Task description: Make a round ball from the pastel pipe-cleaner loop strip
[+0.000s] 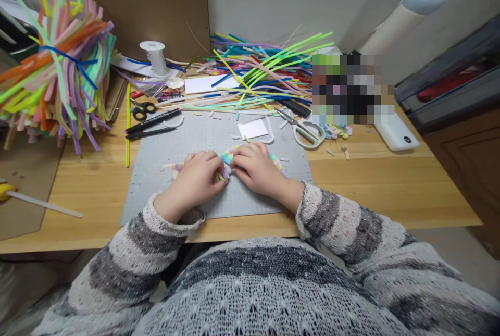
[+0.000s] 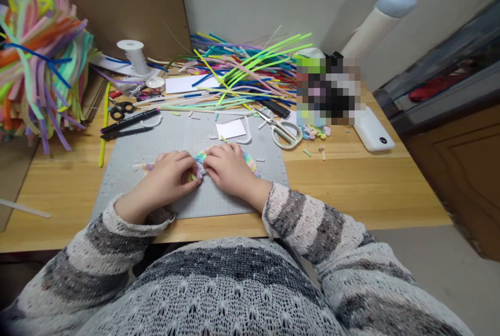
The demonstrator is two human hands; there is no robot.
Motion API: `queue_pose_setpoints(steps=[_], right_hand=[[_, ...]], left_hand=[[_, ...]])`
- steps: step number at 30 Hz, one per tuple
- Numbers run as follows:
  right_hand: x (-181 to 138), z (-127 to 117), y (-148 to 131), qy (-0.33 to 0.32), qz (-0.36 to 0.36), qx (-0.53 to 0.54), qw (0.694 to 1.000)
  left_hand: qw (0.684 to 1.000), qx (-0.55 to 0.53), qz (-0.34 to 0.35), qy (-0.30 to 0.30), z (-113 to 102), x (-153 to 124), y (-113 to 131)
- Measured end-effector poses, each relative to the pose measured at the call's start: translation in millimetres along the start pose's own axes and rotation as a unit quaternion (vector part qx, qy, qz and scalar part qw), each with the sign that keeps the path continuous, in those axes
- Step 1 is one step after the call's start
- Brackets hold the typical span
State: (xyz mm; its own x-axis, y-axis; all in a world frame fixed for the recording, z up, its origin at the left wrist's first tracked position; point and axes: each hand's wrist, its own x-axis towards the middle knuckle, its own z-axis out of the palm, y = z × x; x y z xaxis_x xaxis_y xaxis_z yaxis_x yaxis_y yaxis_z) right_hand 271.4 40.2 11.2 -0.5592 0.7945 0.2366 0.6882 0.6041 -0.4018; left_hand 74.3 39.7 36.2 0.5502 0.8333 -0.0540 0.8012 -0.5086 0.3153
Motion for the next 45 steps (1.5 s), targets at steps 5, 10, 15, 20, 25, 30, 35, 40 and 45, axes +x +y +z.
queue_pose_setpoints(steps=[5, 10, 15, 20, 25, 30, 35, 40, 45], right_hand=[[0.2, 1.0, 0.4, -0.003, -0.006, -0.004, 1.000], [0.4, 1.2, -0.7, -0.017, -0.025, -0.040, 0.999], [0.3, 1.1, -1.6, -0.023, -0.042, -0.075, 0.996], [-0.2, 2.9, -0.1, -0.015, -0.048, -0.055, 0.997], [0.3, 3.0, 1.8, -0.007, -0.011, 0.004, 1.000], [1.1, 1.1, 1.2, -0.011, -0.004, 0.015, 1.000], [-2.6, -4.0, -4.7, -0.021, 0.010, 0.027, 0.999], [-5.1, -1.9, -10.2, -0.020, 0.003, -0.022, 1.000], [-4.0, 0.6, -11.2, -0.005, 0.032, -0.037, 0.999]], left_hand=[[1.000, -0.004, -0.001, -0.002, 1.6, -0.4, -0.6], [1.000, -0.004, -0.004, 0.007, 3.6, 0.1, 0.0], [1.000, -0.010, -0.002, 0.012, 3.8, 0.3, 1.2], [0.999, -0.042, -0.017, 0.028, 4.0, 0.8, 6.2], [0.995, -0.089, -0.021, 0.032, 3.6, 2.0, 7.2], [0.994, -0.092, -0.039, 0.049, 9.0, 5.8, 5.8], [0.994, -0.070, -0.053, 0.062, 14.0, 8.3, 9.3], [0.995, -0.055, -0.049, 0.061, 14.4, 9.0, 11.0], [0.997, -0.022, -0.046, 0.051, 14.2, 8.8, 13.7]])
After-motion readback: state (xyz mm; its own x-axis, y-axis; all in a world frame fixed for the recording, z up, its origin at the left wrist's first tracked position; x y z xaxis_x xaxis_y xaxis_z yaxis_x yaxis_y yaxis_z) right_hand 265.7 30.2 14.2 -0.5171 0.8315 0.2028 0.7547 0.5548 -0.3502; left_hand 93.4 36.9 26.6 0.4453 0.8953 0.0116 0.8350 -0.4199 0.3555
